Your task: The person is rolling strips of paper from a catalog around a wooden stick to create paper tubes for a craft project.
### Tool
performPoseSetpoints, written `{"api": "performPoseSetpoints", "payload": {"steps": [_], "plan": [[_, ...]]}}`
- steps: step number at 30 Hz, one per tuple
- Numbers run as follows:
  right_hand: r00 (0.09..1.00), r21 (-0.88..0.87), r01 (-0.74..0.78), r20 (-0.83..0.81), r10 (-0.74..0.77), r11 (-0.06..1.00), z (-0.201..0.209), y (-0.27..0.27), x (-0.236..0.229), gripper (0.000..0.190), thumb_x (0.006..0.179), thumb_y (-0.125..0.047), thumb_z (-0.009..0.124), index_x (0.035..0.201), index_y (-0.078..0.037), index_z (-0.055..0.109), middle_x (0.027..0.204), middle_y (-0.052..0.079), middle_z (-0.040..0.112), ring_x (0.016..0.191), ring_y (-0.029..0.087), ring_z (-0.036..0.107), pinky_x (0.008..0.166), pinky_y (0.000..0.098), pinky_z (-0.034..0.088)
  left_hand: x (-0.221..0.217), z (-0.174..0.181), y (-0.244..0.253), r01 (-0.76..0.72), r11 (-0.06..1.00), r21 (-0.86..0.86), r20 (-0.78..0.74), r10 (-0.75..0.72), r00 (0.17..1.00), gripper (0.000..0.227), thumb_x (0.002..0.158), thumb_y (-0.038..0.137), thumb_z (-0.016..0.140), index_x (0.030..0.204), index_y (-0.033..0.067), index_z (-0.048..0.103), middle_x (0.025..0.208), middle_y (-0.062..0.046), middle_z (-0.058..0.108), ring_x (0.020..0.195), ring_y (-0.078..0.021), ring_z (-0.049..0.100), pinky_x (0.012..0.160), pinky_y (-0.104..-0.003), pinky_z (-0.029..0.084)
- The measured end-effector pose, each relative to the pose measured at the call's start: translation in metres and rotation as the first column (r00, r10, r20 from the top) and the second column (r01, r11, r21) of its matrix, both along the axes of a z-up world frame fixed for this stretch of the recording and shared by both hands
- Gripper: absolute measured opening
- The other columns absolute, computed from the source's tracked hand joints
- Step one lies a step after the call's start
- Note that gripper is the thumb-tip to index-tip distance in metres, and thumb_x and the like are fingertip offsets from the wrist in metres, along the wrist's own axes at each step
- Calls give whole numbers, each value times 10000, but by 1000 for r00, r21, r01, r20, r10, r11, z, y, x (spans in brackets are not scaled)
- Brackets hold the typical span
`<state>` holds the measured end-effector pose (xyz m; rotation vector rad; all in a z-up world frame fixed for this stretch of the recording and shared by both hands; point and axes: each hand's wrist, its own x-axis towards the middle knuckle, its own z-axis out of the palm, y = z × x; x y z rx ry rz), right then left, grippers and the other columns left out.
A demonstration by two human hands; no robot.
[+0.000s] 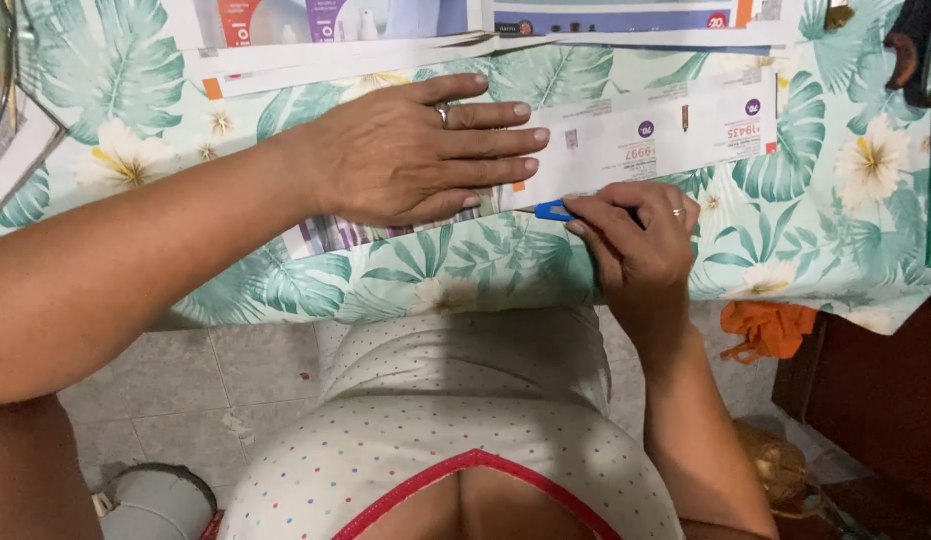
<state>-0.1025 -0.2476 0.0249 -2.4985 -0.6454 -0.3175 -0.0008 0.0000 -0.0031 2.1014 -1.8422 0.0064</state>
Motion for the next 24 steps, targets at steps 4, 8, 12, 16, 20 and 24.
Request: {"api": "performPoseSetpoints", "payload": {"steps": [4,8,12,16,20,24], "plan": [[1000,-6,-1,-12,1,1000,4,14,-2,98,935,-98,593,990,-69,669,893,84,559,810,244,524,767,362,296,0,-3,0,-3,999,39,-21,4,1000,509,965,278,288,1435,82,294,1494,-53,225,1374,-241,198,1128,-409,112],[1000,-17,4,-10,-4,1000,2,26,-5,74,927,-94,614,985,-96,660,898,65,566,808,226,539,789,368,296,-2,-8,1,-33,999,25,4,33,999,507,965,288,335,1438,110,310,1493,-20,233,1370,-225,209,1124,-401,136],[1000,-32,1,-18,-1,999,0,37,-8,78,927,-121,611,986,-98,656,897,65,557,790,227,510,767,367,299,-1,-10,-1,-30,993,113,-29,34,999,529,959,323,227,1451,131,196,1508,8,139,1387,-200,107,1135,-388,53],[999,-27,-21,-29,21,999,-3,49,-11,83,919,-128,607,973,-99,664,894,61,562,822,232,522,763,367,301,-1,-13,0,-15,997,78,-55,19,998,514,970,315,238,1448,125,237,1503,5,167,1382,-197,118,1124,-406,59],[999,-66,-44,-23,42,997,-8,60,-13,100,894,-133,652,986,-97,662,901,84,565,808,254,518,762,403,323,0,-19,0,-14,998,59,-60,17,998,503,983,310,264,1448,120,272,1502,0,156,1381,-193,92,1128,-398,41],[998,-35,-39,-52,37,999,-8,70,-15,90,899,-123,641,984,-111,670,902,68,561,816,238,509,766,395,309,0,-22,0,2,1000,26,-99,1,995,493,995,289,253,1456,115,274,1503,-5,158,1381,-192,86,1127,-399,17]]}}
